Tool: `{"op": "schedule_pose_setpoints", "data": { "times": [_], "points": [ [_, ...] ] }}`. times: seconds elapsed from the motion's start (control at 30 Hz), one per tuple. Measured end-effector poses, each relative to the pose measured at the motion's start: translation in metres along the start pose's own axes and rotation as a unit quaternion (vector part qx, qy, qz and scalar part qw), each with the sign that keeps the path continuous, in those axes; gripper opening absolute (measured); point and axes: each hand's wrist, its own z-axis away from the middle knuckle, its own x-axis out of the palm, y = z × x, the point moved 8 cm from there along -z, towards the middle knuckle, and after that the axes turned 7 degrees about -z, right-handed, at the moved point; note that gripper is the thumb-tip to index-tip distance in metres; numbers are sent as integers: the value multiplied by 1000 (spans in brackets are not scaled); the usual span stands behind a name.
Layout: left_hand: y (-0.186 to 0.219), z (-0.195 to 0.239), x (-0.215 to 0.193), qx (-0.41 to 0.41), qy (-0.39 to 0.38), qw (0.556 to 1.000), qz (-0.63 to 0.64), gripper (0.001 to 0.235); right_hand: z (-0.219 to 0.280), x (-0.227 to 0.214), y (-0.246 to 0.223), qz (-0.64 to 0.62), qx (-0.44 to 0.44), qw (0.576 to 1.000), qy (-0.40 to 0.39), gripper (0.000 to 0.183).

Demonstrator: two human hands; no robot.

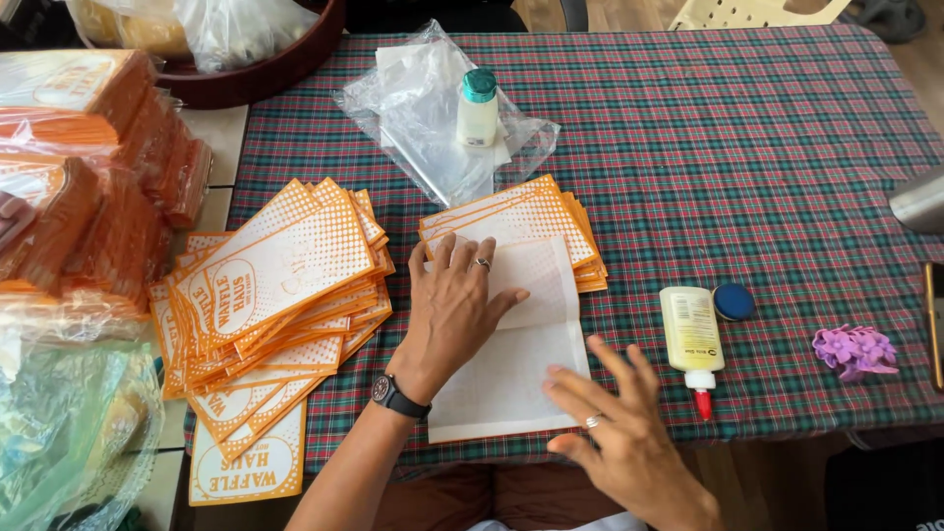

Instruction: Applying glue to the edges of paper bags and stacking them together to form a pad

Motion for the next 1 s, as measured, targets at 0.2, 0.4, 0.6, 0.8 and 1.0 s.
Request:
{"op": "schedule_pose_setpoints", "data": {
  "times": [0.2, 0.4, 0.6, 0.8, 1.0],
  "points": [
    [12, 5, -22, 16, 2, 1000, 3, 68, 8, 16, 5, -31, 43, 998, -34, 48],
    [38, 41, -100, 65, 56, 978, 189, 57, 2, -46, 6, -121, 99, 982, 108, 20],
    [50, 103, -109, 92, 58, 975, 192, 46, 27, -66, 37, -144, 141, 958, 203, 10],
    [37, 142, -89, 88, 73, 978, 173, 17, 8, -52, -1, -148, 0, 980, 131, 12],
    [28, 155, -71, 112, 52, 972, 199, 24, 14, -30, -2, -143, -57, 987, 48, 23]
  ]
}}
